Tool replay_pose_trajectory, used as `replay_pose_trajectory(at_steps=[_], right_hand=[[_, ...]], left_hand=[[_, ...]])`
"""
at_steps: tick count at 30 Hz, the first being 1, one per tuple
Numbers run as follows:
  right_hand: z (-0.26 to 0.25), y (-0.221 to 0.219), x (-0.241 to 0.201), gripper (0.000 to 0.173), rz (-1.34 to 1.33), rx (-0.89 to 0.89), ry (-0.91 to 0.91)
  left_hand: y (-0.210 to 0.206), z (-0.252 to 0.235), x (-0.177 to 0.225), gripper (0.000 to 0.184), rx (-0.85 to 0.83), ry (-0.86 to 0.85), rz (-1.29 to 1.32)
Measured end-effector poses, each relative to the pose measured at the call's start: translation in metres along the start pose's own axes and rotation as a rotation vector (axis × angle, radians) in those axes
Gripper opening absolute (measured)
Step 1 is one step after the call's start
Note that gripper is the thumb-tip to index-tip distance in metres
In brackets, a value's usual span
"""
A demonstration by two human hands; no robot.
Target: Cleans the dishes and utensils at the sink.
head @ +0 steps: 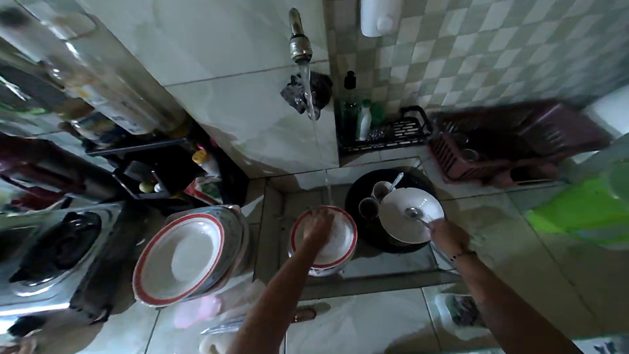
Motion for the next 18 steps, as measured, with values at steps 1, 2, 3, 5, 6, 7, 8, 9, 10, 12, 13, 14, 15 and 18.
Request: replay_pose_trajectory(at_steps=[1, 2, 3, 5, 6, 7, 8, 9, 10, 12, 13, 14, 15, 18], right_hand=[[0.000, 0.000, -0.001, 0.034, -0.005, 0.007, -0.008], [0.001, 0.000, -0.001, 0.036, -0.013, 0.018, -0.019], [0.004, 0.001, -0.001, 0.039, -0.023, 0.046, -0.030], [0.010, 0.004, 0.000, 0.048, -0.047, 0.163, -0.025], [0.014, 0.006, 0.000, 0.050, -0.063, 0.238, 0.001], [0.020, 0.008, -0.002, 0.051, -0.076, 0.314, 0.045], [0.028, 0.010, -0.006, 0.050, -0.095, 0.376, 0.099], [0.039, 0.012, -0.015, 0.047, -0.124, 0.417, 0.163], [0.051, 0.013, -0.027, 0.043, -0.168, 0.417, 0.223], [0.077, 0.006, -0.058, 0.037, -0.294, 0.273, 0.297], [0.089, -0.003, -0.076, 0.036, -0.413, 0.138, 0.314], [0.099, -0.013, -0.095, 0.038, -0.582, -0.041, 0.313], [0.108, -0.025, -0.112, 0.040, -0.782, -0.231, 0.285], [0.127, -0.045, -0.156, 0.046, -1.324, -0.638, 0.078]], left_hand=[[-0.009, -0.004, -0.017, 0.041, -0.001, -0.060, -0.057], [-0.017, -0.006, -0.028, 0.043, -0.012, -0.127, -0.114], [-0.020, -0.006, -0.034, 0.045, -0.024, -0.187, -0.162], [-0.022, -0.004, -0.039, 0.043, -0.043, -0.240, -0.218], [-0.022, -0.003, -0.041, 0.040, -0.043, -0.217, -0.189], [-0.020, -0.001, -0.042, 0.037, -0.043, -0.145, -0.124], [-0.015, 0.002, -0.041, 0.036, -0.048, -0.041, -0.041], [-0.007, 0.007, -0.035, 0.036, -0.082, 0.008, -0.060], [0.004, 0.012, -0.027, 0.037, -0.123, 0.046, -0.090], [0.027, 0.019, -0.012, 0.043, -0.091, 0.130, -0.006], [0.036, 0.021, -0.007, 0.047, -0.032, 0.160, 0.105], [0.042, 0.022, -0.002, 0.052, 0.018, 0.171, 0.241], [0.045, 0.022, 0.005, 0.056, 0.052, 0.176, 0.382], [0.035, 0.018, 0.027, 0.064, 0.130, 0.200, 0.764]])
Point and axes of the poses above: each hand's wrist, its own z-axis away from the middle knuckle, its own y-axis out of the back of the hand, x = y × z, the point moved 3 cm from there along -z, towards the middle knuckle, and after that the axes turned 6 degrees about x, right-handed, at the moved point
